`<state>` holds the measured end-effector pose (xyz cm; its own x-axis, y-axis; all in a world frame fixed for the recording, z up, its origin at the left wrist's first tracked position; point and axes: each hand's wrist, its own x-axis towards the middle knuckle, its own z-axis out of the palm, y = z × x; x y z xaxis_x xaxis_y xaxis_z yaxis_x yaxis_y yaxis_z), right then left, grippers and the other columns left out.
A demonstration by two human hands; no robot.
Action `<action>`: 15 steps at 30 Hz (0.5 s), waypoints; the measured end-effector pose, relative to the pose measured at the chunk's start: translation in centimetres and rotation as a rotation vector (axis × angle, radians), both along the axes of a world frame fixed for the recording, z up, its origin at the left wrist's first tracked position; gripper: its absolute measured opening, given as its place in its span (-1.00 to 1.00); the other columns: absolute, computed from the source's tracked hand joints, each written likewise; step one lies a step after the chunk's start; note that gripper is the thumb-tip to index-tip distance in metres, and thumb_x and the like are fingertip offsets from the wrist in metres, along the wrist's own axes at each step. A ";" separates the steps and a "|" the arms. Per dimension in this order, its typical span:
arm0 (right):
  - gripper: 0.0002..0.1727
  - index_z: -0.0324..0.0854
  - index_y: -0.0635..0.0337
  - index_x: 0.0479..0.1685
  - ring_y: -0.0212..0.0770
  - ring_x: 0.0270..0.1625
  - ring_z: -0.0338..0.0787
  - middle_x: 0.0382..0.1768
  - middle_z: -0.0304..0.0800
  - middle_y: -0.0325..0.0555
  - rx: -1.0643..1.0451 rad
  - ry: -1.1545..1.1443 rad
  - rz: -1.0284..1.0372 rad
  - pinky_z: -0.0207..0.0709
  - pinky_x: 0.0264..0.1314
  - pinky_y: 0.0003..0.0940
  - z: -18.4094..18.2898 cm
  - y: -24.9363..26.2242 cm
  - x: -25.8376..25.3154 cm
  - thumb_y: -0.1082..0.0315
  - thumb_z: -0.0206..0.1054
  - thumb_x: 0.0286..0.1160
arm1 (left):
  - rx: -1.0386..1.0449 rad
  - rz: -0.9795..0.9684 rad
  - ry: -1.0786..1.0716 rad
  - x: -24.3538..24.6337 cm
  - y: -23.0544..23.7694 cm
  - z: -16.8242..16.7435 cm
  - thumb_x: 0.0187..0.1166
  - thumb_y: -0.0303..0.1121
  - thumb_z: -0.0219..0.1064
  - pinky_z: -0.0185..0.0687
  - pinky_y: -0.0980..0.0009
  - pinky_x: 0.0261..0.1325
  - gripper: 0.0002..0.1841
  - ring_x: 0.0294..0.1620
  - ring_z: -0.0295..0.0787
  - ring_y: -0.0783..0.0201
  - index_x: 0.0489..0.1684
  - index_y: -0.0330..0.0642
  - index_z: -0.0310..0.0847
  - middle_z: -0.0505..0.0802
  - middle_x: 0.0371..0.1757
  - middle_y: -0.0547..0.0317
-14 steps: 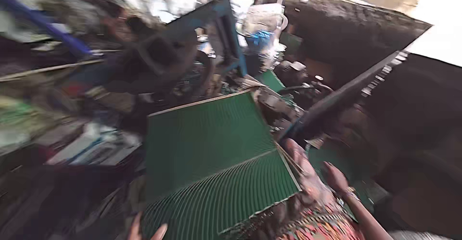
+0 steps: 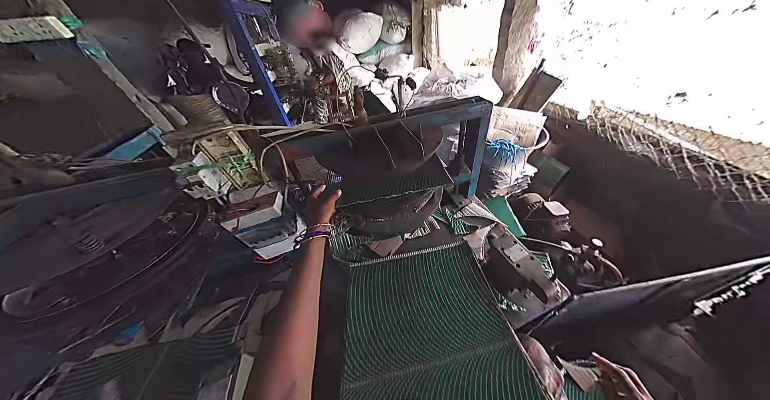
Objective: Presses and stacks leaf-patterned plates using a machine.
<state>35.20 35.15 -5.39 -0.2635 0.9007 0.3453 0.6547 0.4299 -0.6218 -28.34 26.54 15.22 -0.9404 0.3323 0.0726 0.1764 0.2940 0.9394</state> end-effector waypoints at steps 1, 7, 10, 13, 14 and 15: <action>-0.69 0.74 0.48 0.15 0.23 0.10 0.85 0.11 0.80 0.41 0.019 0.031 0.006 0.70 0.21 0.07 1.0 0.1 -0.5 0.52 0.17 0.62 | -0.024 0.004 -0.003 -0.6 0.5 0.2 0.53 -0.22 0.52 0.62 -0.05 0.21 -0.32 0.17 0.72 -0.14 0.64 -0.27 0.43 0.69 0.38 -0.35; -0.69 0.73 0.46 0.11 0.05 -0.16 0.88 0.01 0.80 0.33 0.280 0.218 0.004 0.80 -0.11 -0.07 6.3 4.8 -3.7 0.42 0.21 0.60 | 0.028 -0.051 -0.001 -0.3 -1.2 -0.2 0.53 -0.31 0.51 0.65 0.01 0.15 -0.33 0.16 0.70 -0.10 0.63 -0.34 0.40 0.63 0.43 -0.37; -0.65 0.76 0.42 0.08 0.18 -0.05 0.87 0.04 0.81 0.33 0.391 0.247 -0.060 0.75 0.02 0.10 9.9 7.4 -7.2 0.34 0.15 0.67 | 0.069 -0.076 -0.002 0.1 -2.2 -0.3 0.54 -0.32 0.50 0.66 0.08 0.07 -0.33 0.15 0.68 -0.06 0.64 -0.35 0.37 0.57 0.50 -0.37; -0.66 0.73 0.38 0.18 0.36 0.15 0.79 0.15 0.76 0.39 0.375 0.241 -0.083 0.64 0.13 0.32 12.5 10.2 -10.5 0.35 0.19 0.64 | 0.040 -0.065 0.002 0.3 -2.0 0.0 0.51 -0.32 0.53 0.67 0.12 0.00 -0.32 0.07 0.70 -0.02 0.63 -0.34 0.40 0.60 0.46 -0.36; -0.66 0.73 0.37 0.22 0.40 0.25 0.75 0.21 0.73 0.42 0.315 0.220 -0.086 0.58 0.23 0.35 13.6 10.7 -11.7 0.37 0.21 0.63 | 0.015 -0.059 0.000 0.4 -1.9 0.2 0.51 -0.31 0.54 0.67 0.12 0.01 -0.32 0.07 0.72 -0.01 0.63 -0.33 0.41 0.62 0.46 -0.34; -0.65 0.72 0.33 0.27 0.38 0.35 0.70 0.28 0.71 0.41 0.241 0.180 -0.093 0.54 0.35 0.32 14.5 11.1 -12.9 0.35 0.23 0.65 | -0.009 -0.051 -0.001 0.5 -1.9 0.5 0.52 -0.28 0.53 0.67 0.12 0.01 -0.32 0.06 0.72 0.00 0.63 -0.31 0.40 0.63 0.45 -0.32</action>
<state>22.33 46.25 9.08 -0.0991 0.8049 0.5851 0.5865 0.5223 -0.6190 -27.82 24.65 15.67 -0.9221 0.3809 0.0685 0.1906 0.2928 0.9370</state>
